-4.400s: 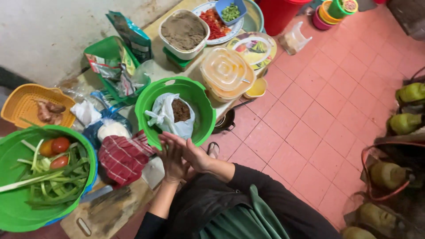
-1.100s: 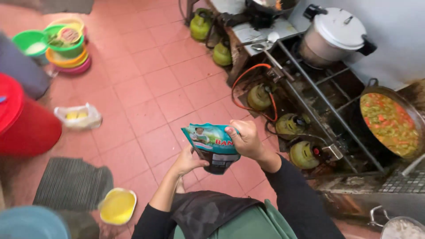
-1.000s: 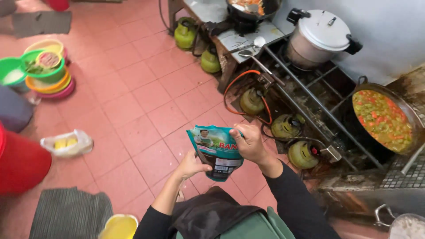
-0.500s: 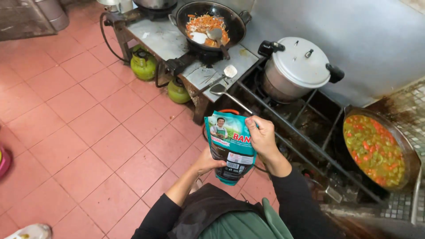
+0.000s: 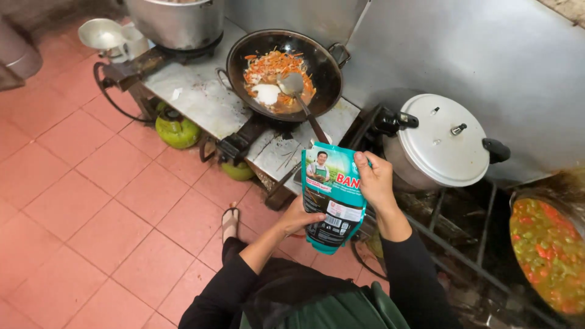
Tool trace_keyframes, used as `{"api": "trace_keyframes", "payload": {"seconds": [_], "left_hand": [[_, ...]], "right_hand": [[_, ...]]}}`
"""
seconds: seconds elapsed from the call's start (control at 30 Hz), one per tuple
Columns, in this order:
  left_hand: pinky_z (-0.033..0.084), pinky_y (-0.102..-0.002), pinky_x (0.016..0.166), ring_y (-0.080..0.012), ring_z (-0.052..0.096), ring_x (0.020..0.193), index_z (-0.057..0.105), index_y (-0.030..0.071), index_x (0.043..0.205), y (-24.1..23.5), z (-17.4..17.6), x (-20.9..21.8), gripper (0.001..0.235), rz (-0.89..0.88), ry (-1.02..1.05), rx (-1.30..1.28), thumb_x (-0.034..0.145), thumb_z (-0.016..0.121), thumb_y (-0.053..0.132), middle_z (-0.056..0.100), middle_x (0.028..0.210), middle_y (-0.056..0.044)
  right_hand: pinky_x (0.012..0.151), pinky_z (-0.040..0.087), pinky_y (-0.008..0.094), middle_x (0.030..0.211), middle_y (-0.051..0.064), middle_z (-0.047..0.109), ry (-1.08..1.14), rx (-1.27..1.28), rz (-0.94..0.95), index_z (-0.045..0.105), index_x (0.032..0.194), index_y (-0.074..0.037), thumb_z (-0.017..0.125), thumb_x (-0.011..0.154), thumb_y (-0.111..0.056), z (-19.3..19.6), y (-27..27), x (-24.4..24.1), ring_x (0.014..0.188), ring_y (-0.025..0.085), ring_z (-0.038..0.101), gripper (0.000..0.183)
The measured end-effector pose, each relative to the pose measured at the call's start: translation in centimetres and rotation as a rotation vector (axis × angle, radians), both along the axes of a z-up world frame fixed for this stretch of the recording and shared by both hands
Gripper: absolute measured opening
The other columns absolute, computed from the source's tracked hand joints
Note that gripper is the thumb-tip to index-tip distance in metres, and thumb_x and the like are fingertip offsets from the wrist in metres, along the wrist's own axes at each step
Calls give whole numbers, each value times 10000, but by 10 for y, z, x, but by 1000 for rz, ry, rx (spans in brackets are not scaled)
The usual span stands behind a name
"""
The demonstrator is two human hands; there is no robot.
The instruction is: Adding seasoning powders and liquid sauces to a stir-fry and stirring with a spatula in a wok.
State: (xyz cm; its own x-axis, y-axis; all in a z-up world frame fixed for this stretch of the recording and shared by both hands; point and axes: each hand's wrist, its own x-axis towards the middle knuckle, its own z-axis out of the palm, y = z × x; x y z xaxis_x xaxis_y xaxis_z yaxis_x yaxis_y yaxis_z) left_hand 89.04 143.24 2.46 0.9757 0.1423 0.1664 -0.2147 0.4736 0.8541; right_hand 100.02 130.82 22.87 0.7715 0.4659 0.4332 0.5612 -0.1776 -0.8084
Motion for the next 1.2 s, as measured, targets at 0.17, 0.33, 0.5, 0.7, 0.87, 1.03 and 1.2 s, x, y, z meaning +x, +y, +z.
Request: {"api": "trace_keyframes", "payload": {"seconds": [0.17,0.33,0.5,0.7,0.87,1.03,1.2], "left_hand": [[528,-470,993,-239,583,1176,554,-21,1355,113,-5,78,768,-169,17,-21,719,958,128,658,1266,-185],[552,-420,948,-195,618,1118,603,5,1305,190,-4,132,646,-238,102,-120,755,928,100,692,1200,-133],[555,-443,934,-214,638,1083,601,5,1283,229,3,169,620,-237,176,-191,771,923,140,696,1168,-149],[552,-418,934,-203,647,1086,598,21,1305,251,-8,195,550,-240,258,-295,849,873,157,691,1188,-132],[509,-491,945,-284,635,1126,579,33,1352,270,-2,215,514,-303,256,-309,937,799,244,668,1209,-173],[493,-482,985,-245,608,1141,590,47,1348,276,-4,227,537,-258,312,-336,921,822,274,663,1221,-140],[513,-386,924,-160,579,1013,632,62,1240,295,30,241,435,-202,363,-348,898,829,246,638,1090,-48]], "right_hand": [[561,381,235,483,-60,430,102,-42,-186,500,594,-168,626,1074,-280,-17,97,73,554,65,382,509],[570,368,231,507,-69,435,177,-70,-303,505,604,-167,625,1069,-256,-6,182,116,571,64,387,489],[579,368,250,523,-59,440,216,-156,-344,521,615,-154,628,1064,-247,-16,231,165,589,80,394,471],[582,399,277,527,-47,476,312,-280,-393,586,630,-133,638,1053,-255,-26,270,207,594,92,432,443],[581,396,286,538,-36,479,355,-333,-409,637,662,-114,642,1050,-270,-45,281,242,582,109,440,419],[570,384,289,542,-29,474,388,-391,-415,657,678,-108,631,1056,-284,-63,286,272,574,119,444,417],[565,375,294,537,-20,473,380,-435,-399,654,679,-114,628,1059,-281,-71,299,297,567,123,448,416]]}}
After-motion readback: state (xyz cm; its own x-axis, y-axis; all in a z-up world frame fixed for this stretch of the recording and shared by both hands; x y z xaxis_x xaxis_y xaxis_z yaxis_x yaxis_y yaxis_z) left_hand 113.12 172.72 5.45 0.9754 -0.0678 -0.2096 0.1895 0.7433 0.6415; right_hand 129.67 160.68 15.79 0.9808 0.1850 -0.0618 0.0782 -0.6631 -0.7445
